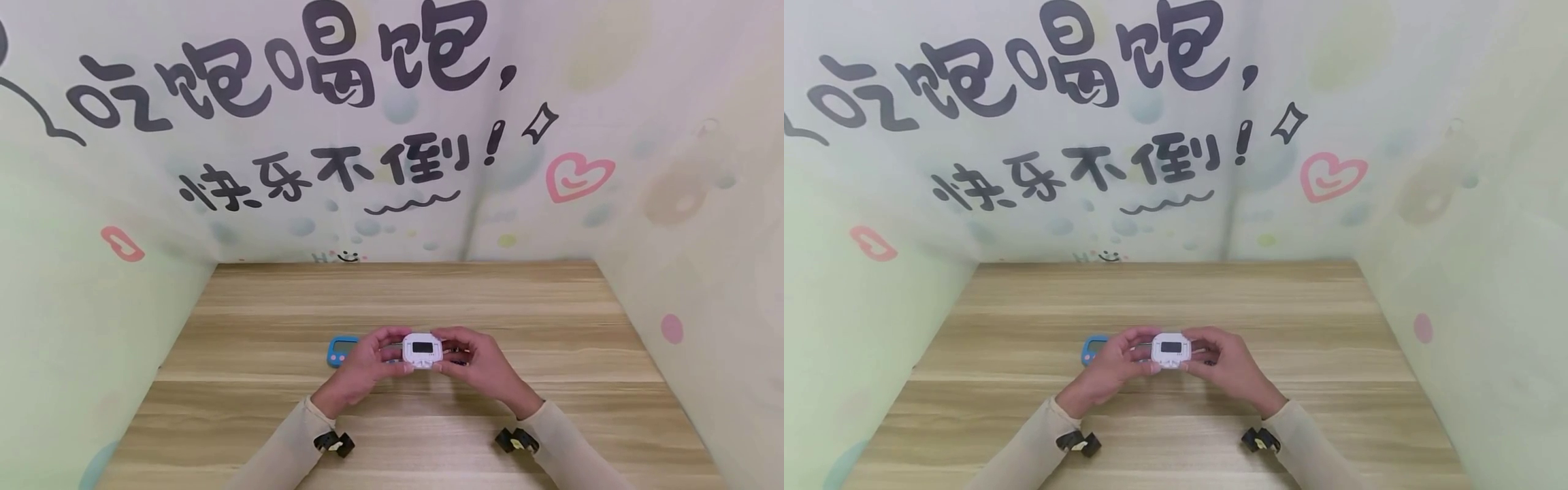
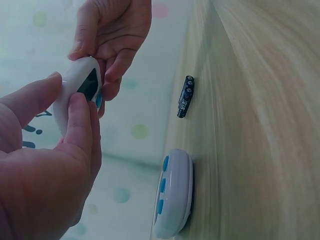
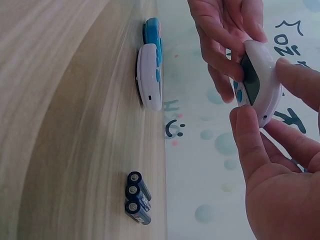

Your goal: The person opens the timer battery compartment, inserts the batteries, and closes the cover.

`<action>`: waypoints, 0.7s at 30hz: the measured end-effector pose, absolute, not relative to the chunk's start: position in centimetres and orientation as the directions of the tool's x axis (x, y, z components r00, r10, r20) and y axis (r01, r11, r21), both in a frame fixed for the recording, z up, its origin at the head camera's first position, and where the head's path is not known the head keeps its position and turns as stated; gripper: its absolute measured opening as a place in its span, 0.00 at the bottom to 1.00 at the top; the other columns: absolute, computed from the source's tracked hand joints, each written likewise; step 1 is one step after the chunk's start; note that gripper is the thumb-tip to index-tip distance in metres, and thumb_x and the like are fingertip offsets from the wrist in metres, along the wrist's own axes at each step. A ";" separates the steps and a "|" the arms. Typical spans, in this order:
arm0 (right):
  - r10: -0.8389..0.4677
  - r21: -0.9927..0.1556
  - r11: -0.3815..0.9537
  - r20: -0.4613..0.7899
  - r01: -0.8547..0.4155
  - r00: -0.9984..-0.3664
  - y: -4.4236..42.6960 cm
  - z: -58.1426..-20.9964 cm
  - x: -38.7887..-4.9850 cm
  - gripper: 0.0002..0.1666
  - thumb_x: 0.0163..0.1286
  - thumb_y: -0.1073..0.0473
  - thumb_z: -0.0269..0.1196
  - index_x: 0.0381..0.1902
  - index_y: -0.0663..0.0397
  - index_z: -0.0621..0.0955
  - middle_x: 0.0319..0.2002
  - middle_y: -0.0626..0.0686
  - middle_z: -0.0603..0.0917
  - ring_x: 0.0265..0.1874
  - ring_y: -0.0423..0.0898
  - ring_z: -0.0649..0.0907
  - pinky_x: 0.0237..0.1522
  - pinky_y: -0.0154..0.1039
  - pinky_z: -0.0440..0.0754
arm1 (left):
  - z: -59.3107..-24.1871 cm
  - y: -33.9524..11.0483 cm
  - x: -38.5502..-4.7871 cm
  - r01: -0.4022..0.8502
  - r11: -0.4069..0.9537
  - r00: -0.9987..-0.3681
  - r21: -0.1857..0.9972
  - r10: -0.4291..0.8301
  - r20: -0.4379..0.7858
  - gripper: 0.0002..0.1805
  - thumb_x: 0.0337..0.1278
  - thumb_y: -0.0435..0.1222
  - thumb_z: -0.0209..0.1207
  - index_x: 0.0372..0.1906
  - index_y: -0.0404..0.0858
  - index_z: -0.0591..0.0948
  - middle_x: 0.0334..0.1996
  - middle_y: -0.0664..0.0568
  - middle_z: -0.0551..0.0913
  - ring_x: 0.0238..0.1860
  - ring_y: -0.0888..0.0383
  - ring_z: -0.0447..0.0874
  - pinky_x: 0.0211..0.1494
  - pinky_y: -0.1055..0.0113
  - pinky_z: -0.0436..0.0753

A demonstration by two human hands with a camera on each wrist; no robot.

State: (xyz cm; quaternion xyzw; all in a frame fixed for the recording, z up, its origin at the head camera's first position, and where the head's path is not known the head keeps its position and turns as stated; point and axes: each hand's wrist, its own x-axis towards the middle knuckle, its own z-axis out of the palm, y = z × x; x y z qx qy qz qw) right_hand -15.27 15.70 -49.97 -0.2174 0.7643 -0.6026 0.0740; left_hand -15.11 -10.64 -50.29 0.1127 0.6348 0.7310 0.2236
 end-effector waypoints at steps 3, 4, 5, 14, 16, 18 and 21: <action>-0.426 -0.953 0.176 0.150 -0.245 -0.892 15.7 -49.9 -15.3 0.30 0.62 0.63 0.78 0.62 0.60 0.83 0.57 0.62 0.87 0.46 0.52 0.90 0.48 0.43 0.93 | -50.4 -10.6 -15.1 -0.169 -0.099 -0.878 0.981 0.468 -0.104 0.37 0.59 0.25 0.73 0.72 0.33 0.72 0.67 0.38 0.77 0.58 0.55 0.85 0.56 0.66 0.90; -0.428 -0.954 0.175 0.149 -0.244 -0.891 15.7 -49.9 -15.3 0.30 0.62 0.64 0.79 0.62 0.59 0.83 0.57 0.62 0.87 0.46 0.53 0.90 0.48 0.44 0.93 | -50.4 -10.6 -15.1 -0.166 -0.099 -0.878 0.981 0.468 -0.101 0.37 0.59 0.25 0.73 0.72 0.33 0.72 0.67 0.38 0.78 0.57 0.55 0.85 0.56 0.66 0.90; -0.430 -0.954 0.175 0.150 -0.245 -0.890 15.7 -49.9 -15.3 0.31 0.62 0.64 0.79 0.63 0.59 0.83 0.56 0.62 0.87 0.46 0.53 0.90 0.48 0.44 0.93 | -50.4 -10.6 -15.1 -0.164 -0.099 -0.878 0.982 0.468 -0.099 0.37 0.58 0.26 0.73 0.72 0.33 0.72 0.66 0.38 0.78 0.57 0.55 0.85 0.56 0.66 0.90; -0.443 -0.944 0.206 0.144 -0.256 -0.885 15.7 -49.9 -15.4 0.34 0.63 0.60 0.79 0.66 0.57 0.82 0.56 0.60 0.87 0.43 0.47 0.88 0.44 0.38 0.92 | -50.5 -10.9 -15.1 -0.147 -0.077 -0.858 0.986 0.505 -0.089 0.37 0.62 0.28 0.72 0.75 0.36 0.70 0.69 0.39 0.75 0.58 0.54 0.84 0.58 0.65 0.89; -0.445 -0.941 0.212 0.148 -0.264 -0.883 15.7 -49.9 -15.4 0.34 0.63 0.60 0.79 0.66 0.57 0.82 0.55 0.59 0.87 0.42 0.45 0.88 0.42 0.38 0.92 | -50.5 -10.9 -15.2 -0.143 -0.074 -0.851 0.987 0.518 -0.084 0.38 0.63 0.28 0.71 0.76 0.36 0.70 0.70 0.39 0.74 0.58 0.54 0.84 0.58 0.66 0.89; -0.447 -0.936 0.219 0.155 -0.276 -0.881 15.6 -49.8 -15.3 0.34 0.63 0.60 0.79 0.66 0.57 0.82 0.53 0.58 0.87 0.40 0.44 0.87 0.40 0.38 0.92 | -50.4 -10.9 -15.1 -0.144 -0.078 -0.846 0.987 0.528 -0.081 0.38 0.64 0.27 0.70 0.77 0.36 0.69 0.71 0.38 0.73 0.58 0.55 0.84 0.59 0.65 0.89; -0.445 -0.929 0.229 0.165 -0.291 -0.880 15.6 -49.6 -15.3 0.33 0.62 0.61 0.79 0.65 0.55 0.83 0.50 0.57 0.87 0.39 0.43 0.85 0.38 0.38 0.91 | -50.3 -10.9 -15.1 -0.160 -0.104 -0.841 0.982 0.535 -0.081 0.38 0.67 0.26 0.67 0.79 0.35 0.66 0.72 0.35 0.72 0.58 0.56 0.85 0.59 0.62 0.90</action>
